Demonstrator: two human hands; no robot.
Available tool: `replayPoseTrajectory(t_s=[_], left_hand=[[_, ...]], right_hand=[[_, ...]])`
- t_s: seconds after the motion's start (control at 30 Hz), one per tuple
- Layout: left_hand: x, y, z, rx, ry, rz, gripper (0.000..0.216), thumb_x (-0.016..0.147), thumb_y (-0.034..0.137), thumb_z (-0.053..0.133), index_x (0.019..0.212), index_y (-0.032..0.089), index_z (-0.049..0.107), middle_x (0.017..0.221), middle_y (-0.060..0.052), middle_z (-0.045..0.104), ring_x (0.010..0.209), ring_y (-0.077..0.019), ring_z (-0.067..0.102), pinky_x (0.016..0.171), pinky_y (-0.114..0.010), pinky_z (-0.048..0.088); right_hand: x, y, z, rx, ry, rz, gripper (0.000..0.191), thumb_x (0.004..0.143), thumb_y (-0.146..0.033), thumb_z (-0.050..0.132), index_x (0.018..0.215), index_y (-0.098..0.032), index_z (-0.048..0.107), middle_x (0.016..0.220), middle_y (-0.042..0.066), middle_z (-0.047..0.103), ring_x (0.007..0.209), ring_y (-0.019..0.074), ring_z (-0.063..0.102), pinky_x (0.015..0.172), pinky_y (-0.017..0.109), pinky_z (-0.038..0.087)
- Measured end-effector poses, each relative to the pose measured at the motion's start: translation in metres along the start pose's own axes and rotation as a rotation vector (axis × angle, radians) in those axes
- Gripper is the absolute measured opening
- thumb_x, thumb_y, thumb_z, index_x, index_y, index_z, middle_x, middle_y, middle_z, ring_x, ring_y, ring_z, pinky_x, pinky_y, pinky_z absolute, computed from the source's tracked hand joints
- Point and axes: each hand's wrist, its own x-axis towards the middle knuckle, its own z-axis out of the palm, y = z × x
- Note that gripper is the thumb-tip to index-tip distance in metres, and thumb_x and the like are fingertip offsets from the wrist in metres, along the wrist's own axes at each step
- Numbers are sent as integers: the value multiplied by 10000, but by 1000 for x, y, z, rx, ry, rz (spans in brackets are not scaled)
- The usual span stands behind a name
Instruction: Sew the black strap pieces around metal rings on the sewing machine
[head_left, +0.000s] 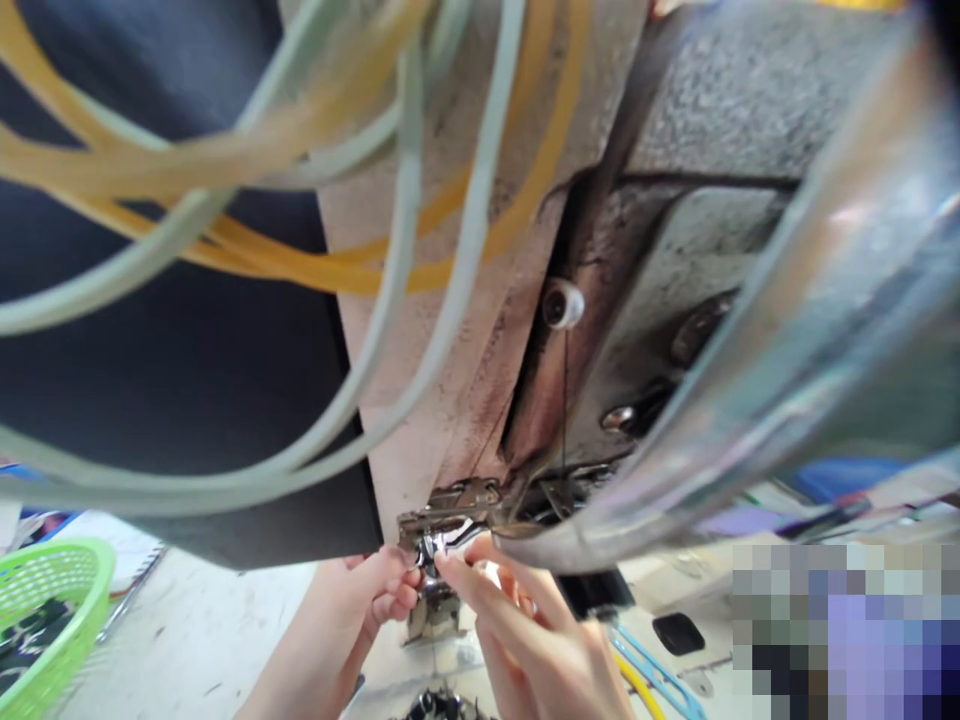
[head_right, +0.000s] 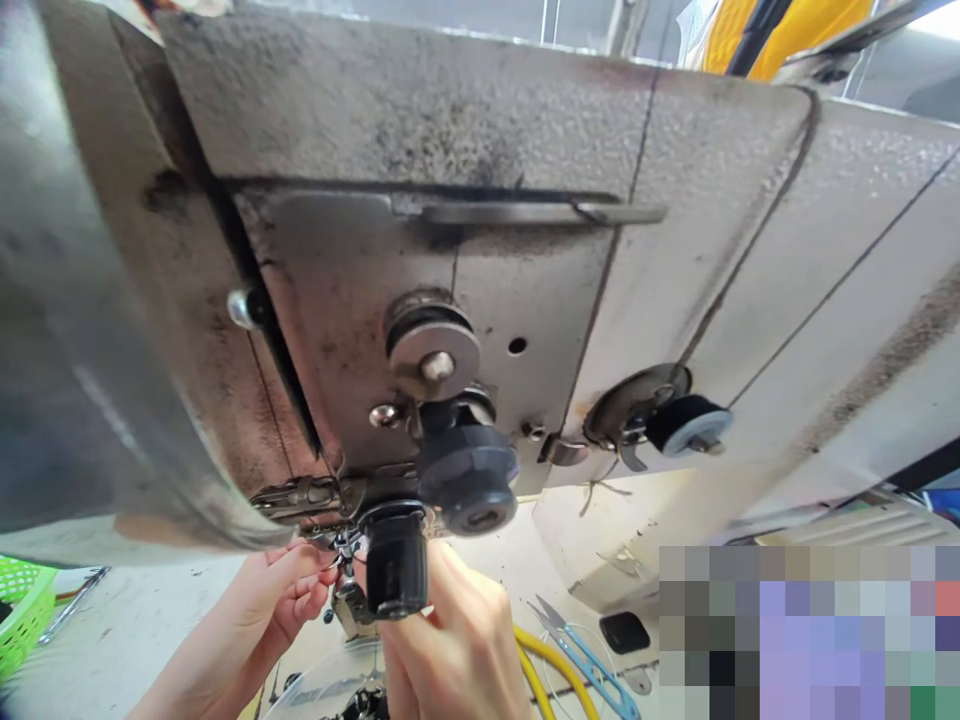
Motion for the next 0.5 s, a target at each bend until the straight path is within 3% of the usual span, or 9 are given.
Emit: replayPoseTrajectory(t_s=[0.13, 0.23, 0.37, 0.43, 0.5], left_hand=[[3, 5, 2, 29, -27, 27, 199, 596, 269, 833, 628, 105, 724, 611, -23, 648, 567, -87, 531, 523, -150, 453], [7, 11, 1, 45, -100, 25, 181, 605, 246, 829, 613, 106, 714, 593, -13, 630, 559, -85, 533, 509, -149, 442], [13, 13, -3, 23, -145, 16, 151, 620, 210, 838, 665, 122, 725, 632, 8, 650, 551, -62, 546, 522, -127, 450], [12, 12, -6, 15, -160, 18, 146, 665, 223, 833, 687, 125, 726, 666, 3, 671, 577, -59, 576, 553, -115, 471], [6, 12, -8, 18, -175, 20, 156, 725, 253, 819, 717, 132, 720, 689, 1, 676, 601, -65, 605, 583, -121, 494]], right_hand=[[2, 2, 2, 52, -7, -1, 448, 847, -43, 436, 1161, -241, 688, 985, 96, 713, 724, 169, 714, 537, 227, 540], [2, -2, -5, 144, -70, 89, 456, 866, -35, 436, 1179, -246, 692, 1004, 83, 690, 742, 162, 687, 585, 254, 536], [-11, -13, -18, 242, 34, 263, 339, 894, -38, 464, 1070, -226, 685, 979, 47, 667, 742, 136, 638, 617, 247, 495], [-22, -19, -19, 306, -113, 359, 270, 907, -64, 486, 1027, -225, 667, 897, 13, 662, 659, 122, 602, 593, 240, 472], [-36, -24, -14, 342, -440, 436, 227, 902, -82, 532, 991, -232, 677, 854, -9, 660, 592, 110, 572, 565, 236, 447]])
